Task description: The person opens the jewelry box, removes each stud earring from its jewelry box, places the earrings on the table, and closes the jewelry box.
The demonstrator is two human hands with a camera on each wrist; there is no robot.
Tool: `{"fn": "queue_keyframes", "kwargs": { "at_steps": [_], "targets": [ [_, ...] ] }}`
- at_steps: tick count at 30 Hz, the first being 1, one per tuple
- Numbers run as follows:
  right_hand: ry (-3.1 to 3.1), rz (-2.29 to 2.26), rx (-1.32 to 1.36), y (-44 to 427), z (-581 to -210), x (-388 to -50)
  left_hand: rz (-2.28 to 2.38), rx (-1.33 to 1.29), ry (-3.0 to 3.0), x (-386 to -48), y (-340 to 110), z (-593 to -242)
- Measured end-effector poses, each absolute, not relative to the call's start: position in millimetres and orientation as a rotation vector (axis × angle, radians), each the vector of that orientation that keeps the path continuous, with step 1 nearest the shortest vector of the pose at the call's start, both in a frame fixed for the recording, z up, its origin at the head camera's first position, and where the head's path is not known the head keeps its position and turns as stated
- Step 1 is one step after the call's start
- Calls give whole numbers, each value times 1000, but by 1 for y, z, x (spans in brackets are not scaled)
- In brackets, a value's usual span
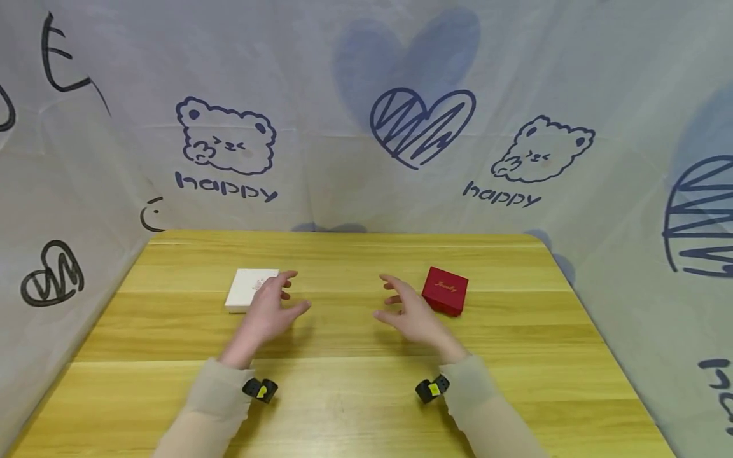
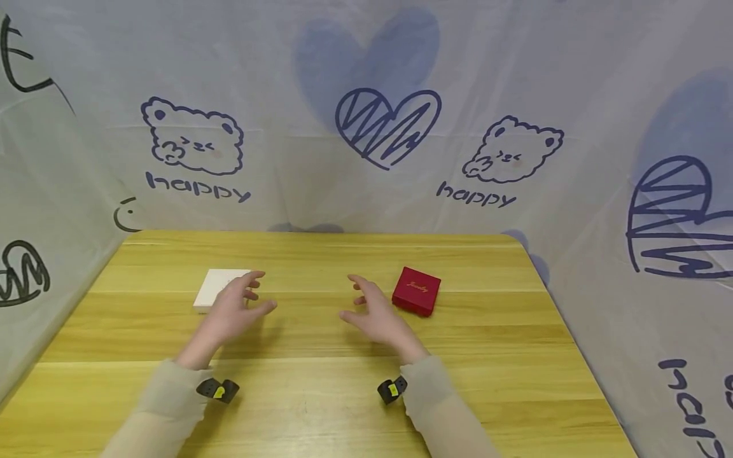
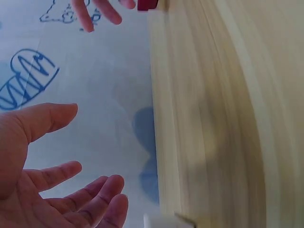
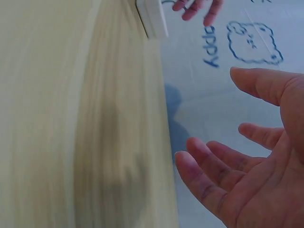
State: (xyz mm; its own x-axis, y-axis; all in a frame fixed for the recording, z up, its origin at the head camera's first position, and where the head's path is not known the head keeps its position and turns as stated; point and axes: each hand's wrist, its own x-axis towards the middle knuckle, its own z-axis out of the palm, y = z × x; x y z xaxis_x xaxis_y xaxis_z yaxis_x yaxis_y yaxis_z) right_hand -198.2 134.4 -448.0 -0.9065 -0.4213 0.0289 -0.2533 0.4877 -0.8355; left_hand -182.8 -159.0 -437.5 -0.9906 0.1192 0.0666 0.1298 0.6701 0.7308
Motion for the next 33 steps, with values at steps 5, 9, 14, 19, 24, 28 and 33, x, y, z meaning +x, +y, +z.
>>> {"fn": "queue_keyframes", "kwargs": {
  "at_steps": [5,9,14,19,24,28,33],
  "targets": [
    [2629,-1381,-553,157,-445,-200,-1280,-267,-2886,-185,-142,-444],
    [2687,-1359,-525,174,-445,-204,-1305,-302,-2904,-185,-129,-447],
    [2760,-1357,-463,195,-447,-210,-1274,-365,-2922,-186,-110,-452],
    [2850,-1283,-345,215,-449,-215,-1307,-430,-2919,-186,-94,-454],
    [2898,-1167,-243,232,-454,-222,-1315,-506,-2931,-185,-80,-458],
    [2886,-1092,-206,243,-459,-228,-1329,-560,-2946,-184,-71,-459],
    [2796,-1098,-182,251,-465,-234,-1343,-626,-2952,-184,-63,-460]
  ]
}}
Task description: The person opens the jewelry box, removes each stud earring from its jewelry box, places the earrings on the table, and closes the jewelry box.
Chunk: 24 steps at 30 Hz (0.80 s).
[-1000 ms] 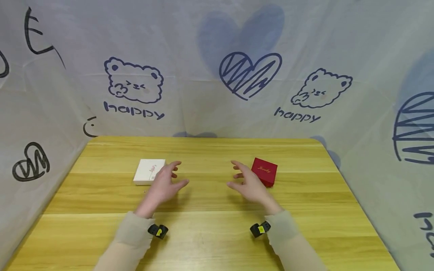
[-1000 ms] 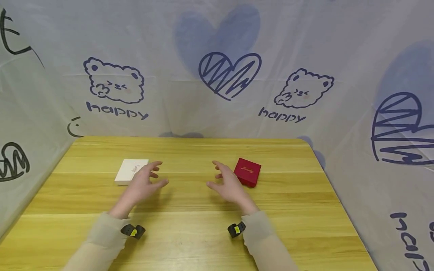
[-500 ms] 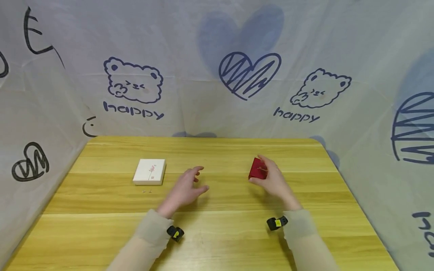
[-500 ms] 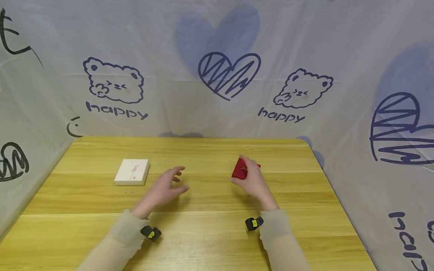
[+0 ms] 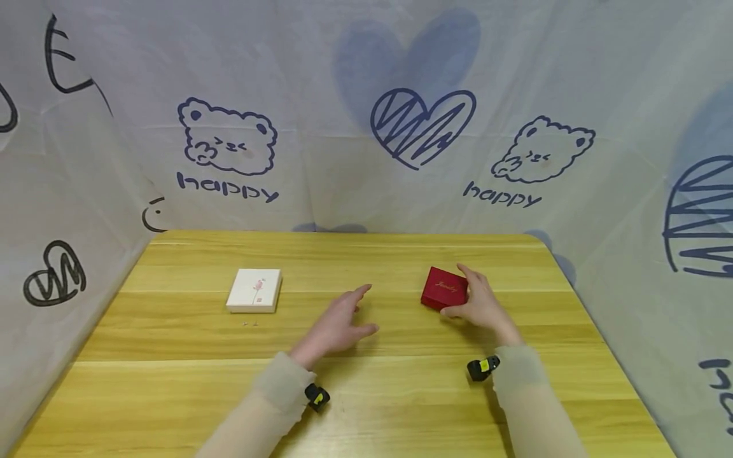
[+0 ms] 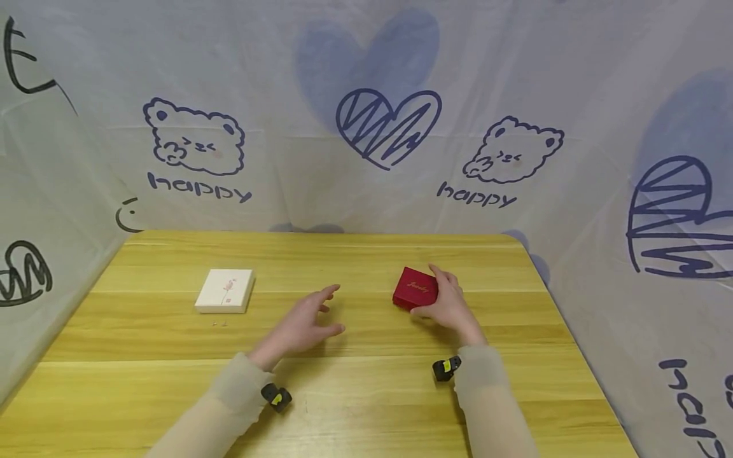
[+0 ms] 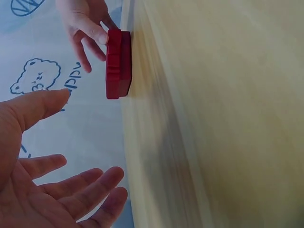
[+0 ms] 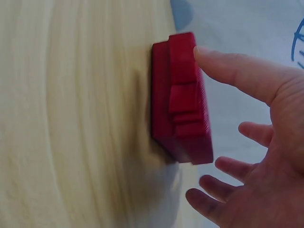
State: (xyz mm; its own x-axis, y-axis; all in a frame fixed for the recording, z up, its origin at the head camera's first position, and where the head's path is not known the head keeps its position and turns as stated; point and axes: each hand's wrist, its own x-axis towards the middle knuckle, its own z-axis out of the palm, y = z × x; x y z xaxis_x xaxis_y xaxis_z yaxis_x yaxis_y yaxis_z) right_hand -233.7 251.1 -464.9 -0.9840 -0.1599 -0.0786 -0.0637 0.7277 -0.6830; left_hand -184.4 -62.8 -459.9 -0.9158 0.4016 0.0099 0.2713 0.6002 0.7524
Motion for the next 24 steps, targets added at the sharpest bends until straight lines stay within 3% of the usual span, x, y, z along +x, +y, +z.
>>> {"fn": "queue_keyframes", "kwargs": {
  "at_steps": [24],
  "targets": [
    [2681,-1141,-143,258,-474,-246,1170,644,2627,-206,-31,-475]
  ]
}}
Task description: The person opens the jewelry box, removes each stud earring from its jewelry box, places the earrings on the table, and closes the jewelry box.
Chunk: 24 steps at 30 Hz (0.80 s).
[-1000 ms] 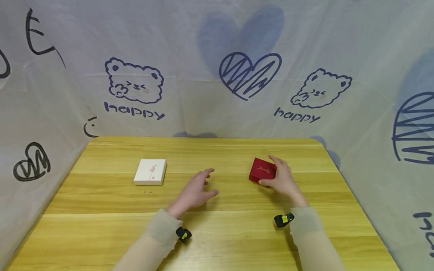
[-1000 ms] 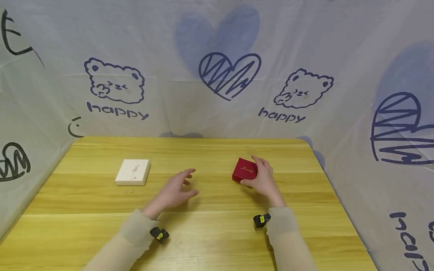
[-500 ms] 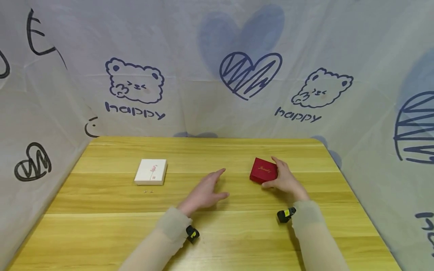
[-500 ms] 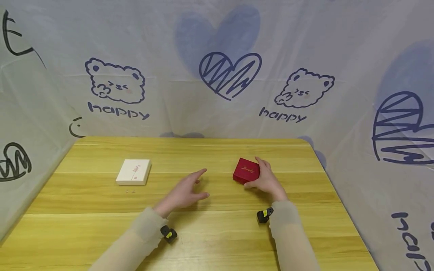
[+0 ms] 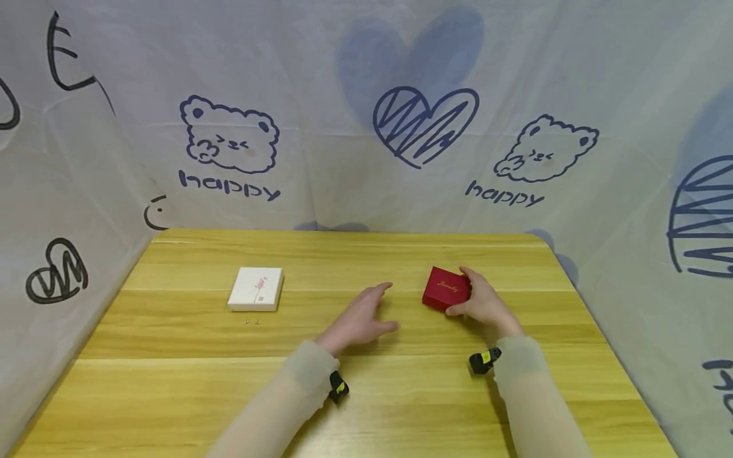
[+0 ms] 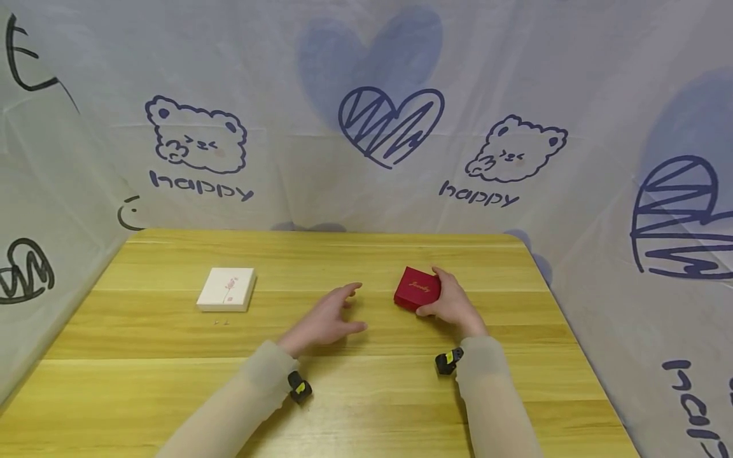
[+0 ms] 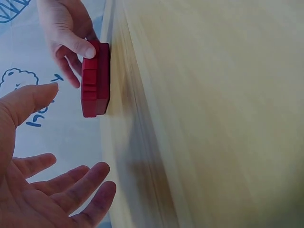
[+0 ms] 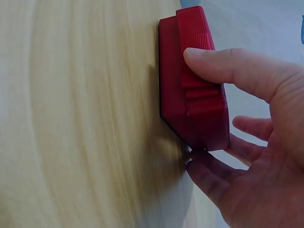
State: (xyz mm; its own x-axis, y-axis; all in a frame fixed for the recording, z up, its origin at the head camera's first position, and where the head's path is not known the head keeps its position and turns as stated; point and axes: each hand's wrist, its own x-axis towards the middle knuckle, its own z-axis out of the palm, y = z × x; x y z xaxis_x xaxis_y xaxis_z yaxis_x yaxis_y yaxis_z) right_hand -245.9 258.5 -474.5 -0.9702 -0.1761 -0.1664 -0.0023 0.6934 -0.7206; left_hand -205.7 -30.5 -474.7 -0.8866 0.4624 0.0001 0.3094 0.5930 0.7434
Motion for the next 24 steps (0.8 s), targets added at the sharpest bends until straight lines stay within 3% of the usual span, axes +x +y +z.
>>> {"fn": "queue_keyframes", "kwargs": {
  "at_steps": [24],
  "targets": [
    [2574,-1256,-331,230,-467,-230,1313,575,2478,-217,-1,-476]
  ]
}}
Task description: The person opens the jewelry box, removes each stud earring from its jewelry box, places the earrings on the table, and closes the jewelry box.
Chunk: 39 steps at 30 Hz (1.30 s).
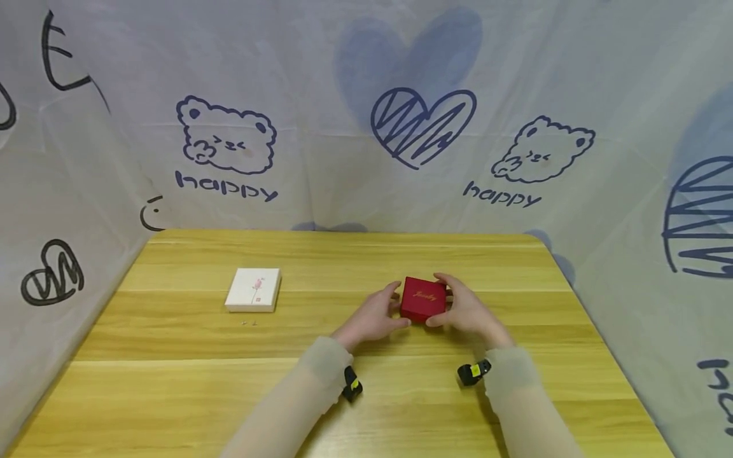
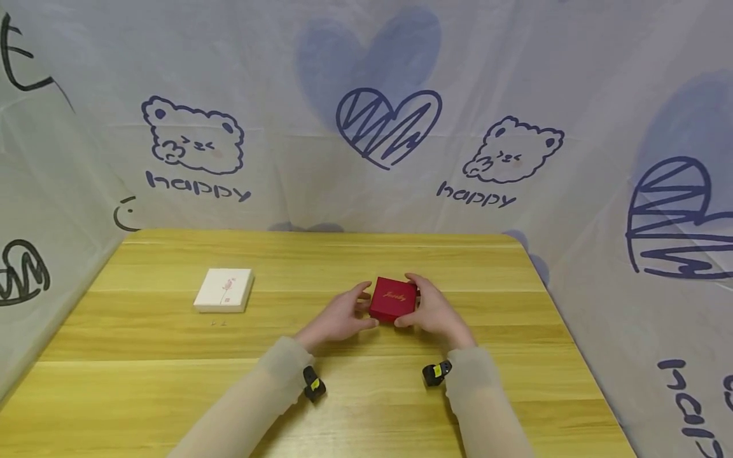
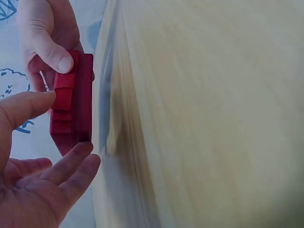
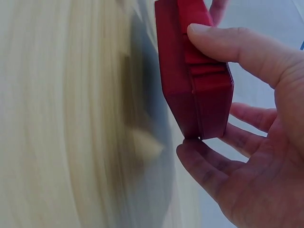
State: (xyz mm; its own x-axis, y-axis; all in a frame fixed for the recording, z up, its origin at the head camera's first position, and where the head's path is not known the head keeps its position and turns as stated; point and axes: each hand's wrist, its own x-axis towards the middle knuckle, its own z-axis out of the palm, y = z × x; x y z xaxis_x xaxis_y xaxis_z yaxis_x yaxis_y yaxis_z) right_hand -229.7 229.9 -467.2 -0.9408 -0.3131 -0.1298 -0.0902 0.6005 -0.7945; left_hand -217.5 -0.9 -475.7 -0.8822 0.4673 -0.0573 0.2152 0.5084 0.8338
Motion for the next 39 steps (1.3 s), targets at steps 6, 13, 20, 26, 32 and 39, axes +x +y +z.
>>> {"fn": "queue_keyframes", "kwargs": {
  "at_steps": [6,13,20,26,32,39],
  "targets": [
    [2569,-1251,-375,220,-466,-225,1372,547,2458,-218,-5,-476],
    [2554,-1235,-421,210,-464,-217,1375,535,2443,-217,-14,-472],
    [2557,-1224,-479,197,-464,-210,1351,517,2437,-213,-29,-471],
    [2583,-1180,-551,184,-463,-205,1309,505,2452,-208,-42,-471],
    [2583,-1175,-591,170,-462,-199,1277,527,2461,-203,-59,-468],
    [2557,-1193,-658,156,-464,-194,1264,547,2454,-197,-77,-467]
  ]
}}
